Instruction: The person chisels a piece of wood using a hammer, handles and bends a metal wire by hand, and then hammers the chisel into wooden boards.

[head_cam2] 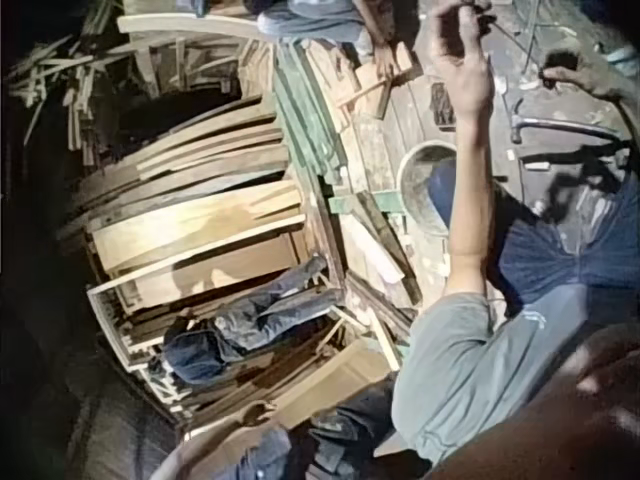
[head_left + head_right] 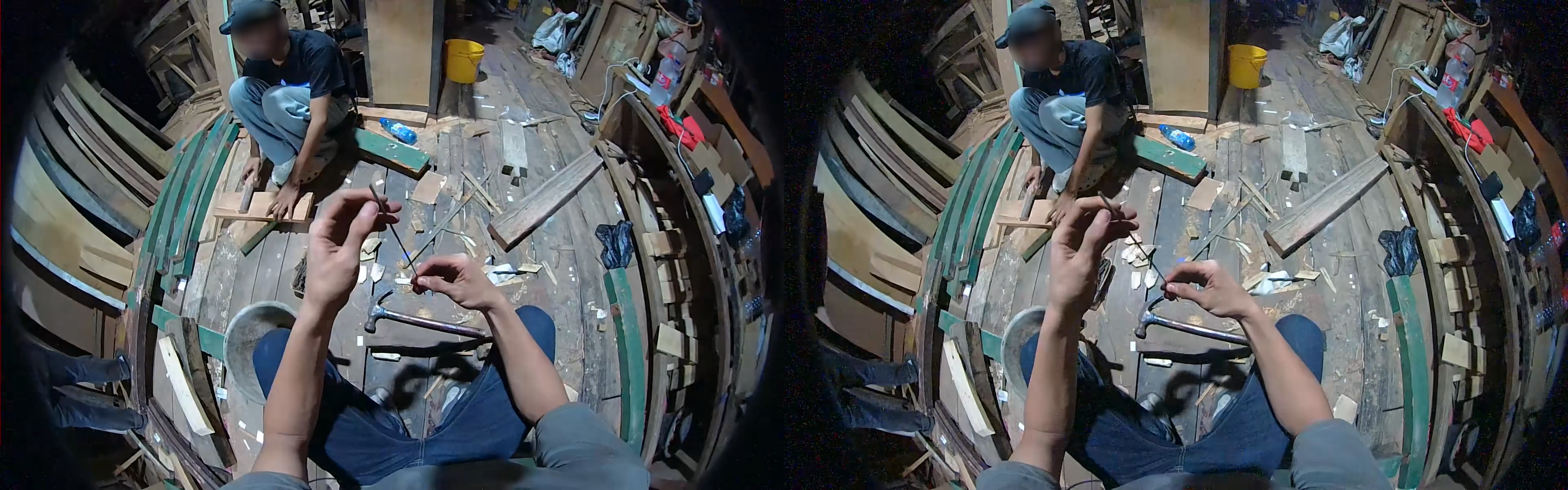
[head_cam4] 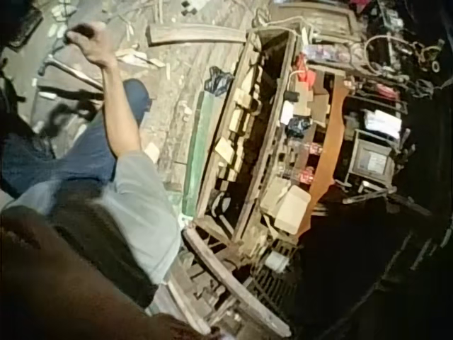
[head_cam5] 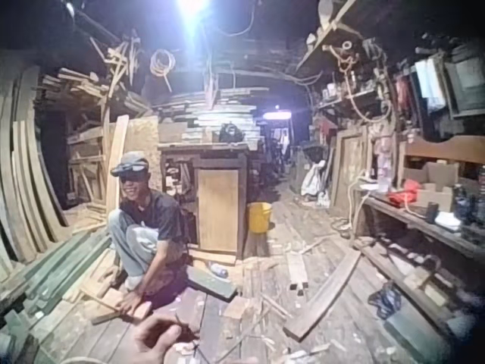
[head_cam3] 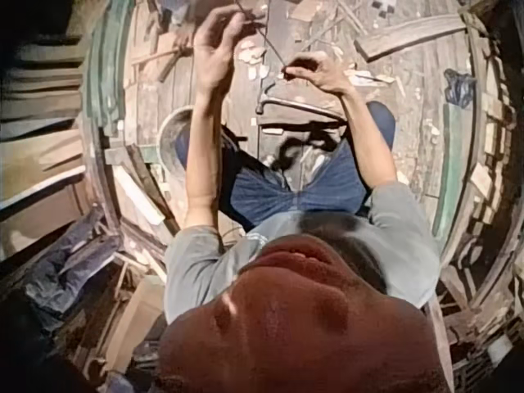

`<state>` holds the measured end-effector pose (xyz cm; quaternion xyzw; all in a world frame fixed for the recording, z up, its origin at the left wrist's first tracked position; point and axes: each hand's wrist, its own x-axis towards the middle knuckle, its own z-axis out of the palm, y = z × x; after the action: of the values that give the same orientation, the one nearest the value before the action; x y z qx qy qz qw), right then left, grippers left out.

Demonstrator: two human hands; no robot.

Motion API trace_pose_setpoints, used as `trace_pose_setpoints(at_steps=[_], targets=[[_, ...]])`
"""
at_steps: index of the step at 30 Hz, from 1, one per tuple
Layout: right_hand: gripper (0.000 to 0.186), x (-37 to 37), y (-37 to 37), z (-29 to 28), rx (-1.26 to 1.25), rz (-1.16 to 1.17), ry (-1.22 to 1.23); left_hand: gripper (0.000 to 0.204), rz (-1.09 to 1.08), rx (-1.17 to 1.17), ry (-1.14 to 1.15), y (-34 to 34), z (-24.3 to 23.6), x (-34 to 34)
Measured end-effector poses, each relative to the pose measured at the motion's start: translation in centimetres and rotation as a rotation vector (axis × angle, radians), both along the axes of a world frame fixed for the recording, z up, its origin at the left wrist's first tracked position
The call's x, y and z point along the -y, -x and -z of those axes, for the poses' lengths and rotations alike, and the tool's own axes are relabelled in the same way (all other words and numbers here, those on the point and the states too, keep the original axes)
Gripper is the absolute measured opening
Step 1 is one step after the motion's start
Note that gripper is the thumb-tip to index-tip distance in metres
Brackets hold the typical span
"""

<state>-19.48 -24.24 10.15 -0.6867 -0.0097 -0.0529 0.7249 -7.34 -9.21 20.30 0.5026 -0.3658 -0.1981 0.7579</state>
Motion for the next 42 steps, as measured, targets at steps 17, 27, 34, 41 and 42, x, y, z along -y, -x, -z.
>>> trace_pose_setpoints(at_steps=[17, 27, 34, 41, 42], targets=[[0.012, -0.3, -0.1, -0.5, 0.168, 0.079, 0.139, 0.015, -0.059, 0.12, 0.118, 1.2, -1.8, -1.6], [0.01, -0.2, 0.1, -1.6, 0.251, 0.097, 0.179, 0.015, -0.113, 0.208, 0.153, 1.8, -2.6, -2.0], [0.009, -0.2, 0.1, -1.5, 0.314, 0.134, 0.193, 0.014, -0.075, 0.202, 0.171, 3.0, -2.6, -2.1], [0.009, 0.1, -0.1, -1.0, 0.31, 0.119, 0.175, 0.012, -0.104, 0.252, 0.165, 2.9, -2.8, -2.1], [0.009, 0.1, 0.1, -1.2, 0.263, 0.119, 0.16, 0.012, -0.111, 0.266, 0.166, 2.9, -2.9, -2.1]])
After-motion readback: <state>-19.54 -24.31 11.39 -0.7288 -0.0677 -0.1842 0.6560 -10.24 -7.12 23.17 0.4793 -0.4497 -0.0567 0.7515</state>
